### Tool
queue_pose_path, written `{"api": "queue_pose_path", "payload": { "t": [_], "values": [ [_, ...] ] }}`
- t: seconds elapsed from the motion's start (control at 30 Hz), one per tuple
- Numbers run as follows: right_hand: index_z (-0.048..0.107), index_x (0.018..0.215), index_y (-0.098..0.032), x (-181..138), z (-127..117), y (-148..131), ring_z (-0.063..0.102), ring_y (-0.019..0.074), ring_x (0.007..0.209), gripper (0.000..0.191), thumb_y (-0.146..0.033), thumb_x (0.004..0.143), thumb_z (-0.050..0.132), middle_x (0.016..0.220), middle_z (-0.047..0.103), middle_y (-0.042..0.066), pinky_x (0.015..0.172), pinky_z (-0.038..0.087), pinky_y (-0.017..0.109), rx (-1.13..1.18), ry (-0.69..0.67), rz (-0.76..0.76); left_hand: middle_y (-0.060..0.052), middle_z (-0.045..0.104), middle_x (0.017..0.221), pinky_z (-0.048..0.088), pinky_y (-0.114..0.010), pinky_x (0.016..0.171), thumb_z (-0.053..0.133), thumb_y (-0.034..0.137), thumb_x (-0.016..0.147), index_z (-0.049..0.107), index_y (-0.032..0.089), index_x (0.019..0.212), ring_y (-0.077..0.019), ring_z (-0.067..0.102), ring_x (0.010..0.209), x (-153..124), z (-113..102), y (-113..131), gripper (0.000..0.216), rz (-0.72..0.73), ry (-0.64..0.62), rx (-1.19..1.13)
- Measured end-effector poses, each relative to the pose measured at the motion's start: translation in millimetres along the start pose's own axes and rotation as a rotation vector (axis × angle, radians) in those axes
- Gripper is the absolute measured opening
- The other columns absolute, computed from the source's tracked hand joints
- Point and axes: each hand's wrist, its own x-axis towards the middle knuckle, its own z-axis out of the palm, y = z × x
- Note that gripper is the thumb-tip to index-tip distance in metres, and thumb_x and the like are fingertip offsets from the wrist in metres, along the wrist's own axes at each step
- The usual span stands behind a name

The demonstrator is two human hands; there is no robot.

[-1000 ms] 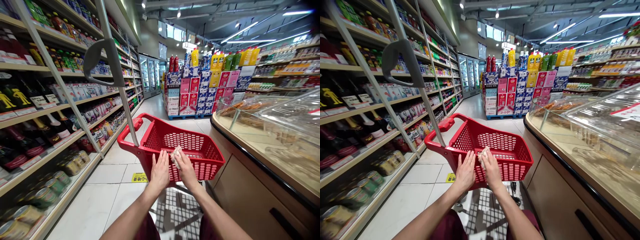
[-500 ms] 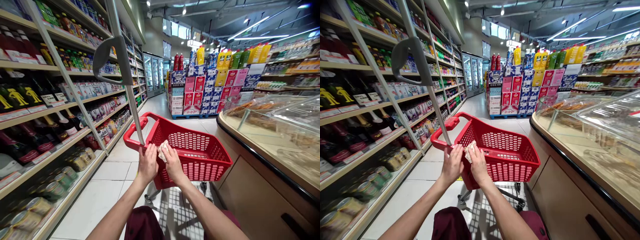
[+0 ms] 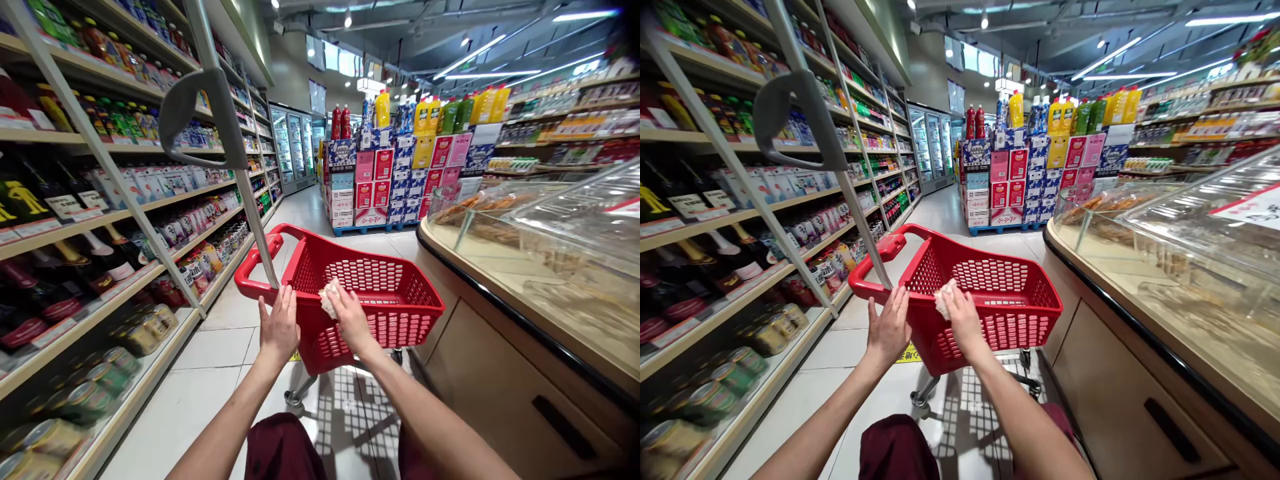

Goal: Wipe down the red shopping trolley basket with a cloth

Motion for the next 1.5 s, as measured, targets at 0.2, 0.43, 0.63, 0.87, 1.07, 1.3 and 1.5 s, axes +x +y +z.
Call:
{"api": "queue_pose_path", "payload": {
  "t": [0.2, 0.43, 0.63, 0.87, 1.07, 1.3, 1.5],
  "values": [
    [0.048, 0.122, -0.013, -56, -49, 110, 0.035, 0.0238, 0.124, 0.056, 0.004, 0.072, 0.030, 0.134, 0.040, 0.017, 0.099, 0.028, 0.050, -0.253, 0.075, 0.257, -0.012, 0.033, 0.138, -0.004, -0.054, 0.106, 0.038, 0.013, 0.068, 0.037, 0.007, 0.130, -0.0250, 0.022, 0.131, 7, 9, 22, 0.063, 0.011, 0.010, -0.024],
    [0.043, 0.127, -0.027, -55, -42, 101, 0.031, 0.0195, 0.127, 0.053, -0.004, 0.080, 0.031, 0.138, 0.036, 0.006, 0.101, 0.028, 0.047, -0.157, 0.005, 0.086, -0.011, 0.032, 0.140, 0.003, -0.050, 0.108, 0.037, 0.016, 0.072, 0.034, 0.006, 0.131, -0.0226, 0.017, 0.133, 14, 31, 73, 0.060, 0.150, -0.122, -0.027],
    [0.037, 0.132, -0.021, -86, -64, 156, 0.030, 0.0246, 0.127, 0.061, -0.002, 0.074, 0.033, 0.142, 0.028, 0.010, 0.100, 0.029, 0.049, -0.289, 0.124, 0.429, -0.010, 0.029, 0.141, 0.001, -0.050, 0.108, 0.036, 0.017, 0.074, 0.032, 0.007, 0.132, -0.0218, 0.016, 0.133, 19, 35, 83, 0.059, 0.196, -0.135, -0.062],
    [0.041, 0.129, -0.025, -80, -52, 137, 0.033, 0.0205, 0.125, 0.056, -0.003, 0.078, 0.032, 0.139, 0.034, 0.006, 0.098, 0.034, 0.043, -0.173, 0.056, 0.136, -0.012, 0.026, 0.142, 0.005, -0.049, 0.108, 0.035, 0.018, 0.076, 0.028, 0.005, 0.133, -0.0224, 0.015, 0.133, 20, 47, 108, 0.059, 0.242, -0.197, -0.071],
    [0.046, 0.125, -0.020, -82, -73, 157, 0.035, 0.0253, 0.123, 0.059, 0.000, 0.071, 0.033, 0.138, 0.036, 0.010, 0.096, 0.035, 0.047, -0.273, 0.120, 0.424, -0.013, 0.027, 0.142, 0.005, -0.048, 0.108, 0.037, 0.020, 0.075, 0.029, 0.005, 0.133, -0.0235, 0.015, 0.133, 16, 48, 107, 0.060, 0.232, -0.184, -0.071],
    [0.041, 0.129, -0.028, -70, -53, 116, 0.035, 0.0199, 0.124, 0.056, -0.004, 0.078, 0.031, 0.137, 0.037, 0.004, 0.097, 0.036, 0.045, -0.095, 0.032, 0.097, -0.013, 0.027, 0.142, 0.007, -0.048, 0.108, 0.035, 0.019, 0.076, 0.030, 0.006, 0.133, -0.0230, 0.014, 0.133, 15, 48, 109, 0.059, 0.201, -0.188, -0.070],
    [0.045, 0.127, -0.018, -81, -60, 136, 0.037, 0.0245, 0.122, 0.060, -0.001, 0.071, 0.031, 0.134, 0.041, 0.011, 0.096, 0.036, 0.044, -0.233, 0.136, 0.404, -0.014, 0.028, 0.141, 0.007, -0.048, 0.107, 0.036, 0.020, 0.076, 0.030, 0.005, 0.132, -0.0236, 0.017, 0.133, 17, 49, 120, 0.059, 0.223, -0.201, -0.075]
  ]
}}
